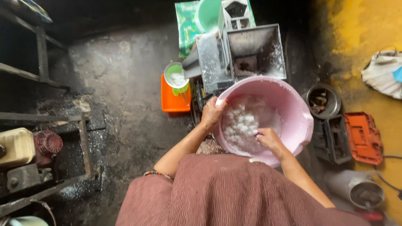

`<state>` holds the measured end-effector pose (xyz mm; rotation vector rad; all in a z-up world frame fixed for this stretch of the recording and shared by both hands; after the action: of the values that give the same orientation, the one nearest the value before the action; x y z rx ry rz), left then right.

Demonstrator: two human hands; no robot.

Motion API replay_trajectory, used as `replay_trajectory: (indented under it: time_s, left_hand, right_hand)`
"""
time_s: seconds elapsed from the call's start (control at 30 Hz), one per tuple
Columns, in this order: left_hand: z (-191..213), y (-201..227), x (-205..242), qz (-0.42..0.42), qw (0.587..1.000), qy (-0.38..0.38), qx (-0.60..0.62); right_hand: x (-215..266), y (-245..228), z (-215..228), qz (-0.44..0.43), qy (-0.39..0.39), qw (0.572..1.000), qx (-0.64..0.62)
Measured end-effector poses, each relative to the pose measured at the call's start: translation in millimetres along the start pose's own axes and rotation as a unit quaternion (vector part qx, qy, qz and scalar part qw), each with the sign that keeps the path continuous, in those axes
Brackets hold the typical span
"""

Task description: The person scoops a white, fibrous substance from a pink basin using a blue scoop and feeds it into a metal grinding machine. They use the scoop to push the material into the machine's hopper and then scrape the processed output from the machine into a green bowl.

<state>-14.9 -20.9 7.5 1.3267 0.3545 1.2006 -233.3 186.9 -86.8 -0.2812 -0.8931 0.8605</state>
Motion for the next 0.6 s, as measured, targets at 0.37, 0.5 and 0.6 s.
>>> replay_trajectory:
  time_s: [0.37,0.5,0.6]
  left_hand:
    - [-1.9,-14.1,-3.8,0.012,1.000,0.000,-0.002]
    - [-2.7,-16.2,-6.8,0.012,1.000,-0.006,-0.003]
    - [-5.2,-19.8,-9.8,0.013,1.000,-0.005,-0.002]
  right_hand:
    - [55.8,-71.9,100.0,-0.048,0.016,0.964,-0.262]
    - [34.6,-90.3,150.9,-0.018,0.013,0.968,-0.249]
    - [13.5,-125.1,186.2,0.017,0.044,0.975,-0.218]
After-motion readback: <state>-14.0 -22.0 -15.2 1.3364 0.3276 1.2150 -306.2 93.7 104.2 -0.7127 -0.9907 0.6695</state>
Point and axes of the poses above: each hand's wrist, its own x-axis away from the middle knuckle, its own z-axis out of the back of the hand, y = z × x, the point moved 2 cm from there along -x, towards the middle knuckle, and after that the axes turned 1 degree about -z, right-handed, at the moved point
